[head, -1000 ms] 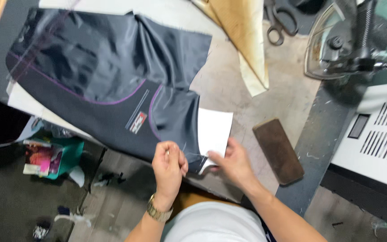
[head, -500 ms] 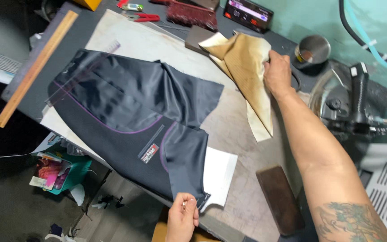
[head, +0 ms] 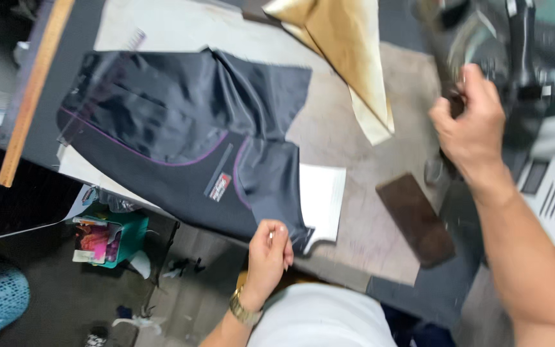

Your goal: The person marks a piece of dark fabric with pink tailor's chalk using a ruler, then folds and holds sections of the fabric together by hand. They use a needle and thread to hand-stitch a corner, use a large metal iron to press the fabric, and trim a thread with shears.

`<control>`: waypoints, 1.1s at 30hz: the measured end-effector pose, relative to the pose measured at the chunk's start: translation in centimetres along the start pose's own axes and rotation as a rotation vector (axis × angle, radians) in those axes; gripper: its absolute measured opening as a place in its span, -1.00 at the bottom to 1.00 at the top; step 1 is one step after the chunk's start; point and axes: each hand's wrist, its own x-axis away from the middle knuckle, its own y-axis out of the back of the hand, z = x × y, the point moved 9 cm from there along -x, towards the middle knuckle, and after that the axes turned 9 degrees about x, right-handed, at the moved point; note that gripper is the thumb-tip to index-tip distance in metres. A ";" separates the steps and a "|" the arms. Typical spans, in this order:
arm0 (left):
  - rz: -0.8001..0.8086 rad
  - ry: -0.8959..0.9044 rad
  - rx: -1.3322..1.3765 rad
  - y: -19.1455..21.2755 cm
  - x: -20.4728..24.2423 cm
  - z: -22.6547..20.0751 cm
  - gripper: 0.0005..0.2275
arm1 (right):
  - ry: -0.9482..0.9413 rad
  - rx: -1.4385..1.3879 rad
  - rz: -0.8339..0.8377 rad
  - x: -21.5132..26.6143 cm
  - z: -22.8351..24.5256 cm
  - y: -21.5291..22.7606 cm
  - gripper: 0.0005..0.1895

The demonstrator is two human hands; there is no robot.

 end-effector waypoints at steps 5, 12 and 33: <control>0.081 0.081 -0.040 -0.4 0.3 0.4 -0.85 | -0.537 -0.654 -0.210 12.3 5.5 5.0 -0.68; 0.188 0.086 -0.016 -1.1 0.9 2.5 -0.86 | -0.692 -1.207 -0.281 24.0 5.2 -0.3 -0.55; 0.229 -0.101 -0.013 -3.6 -0.2 -1.1 -0.86 | -0.615 -0.685 1.000 31.9 12.7 -10.5 -0.54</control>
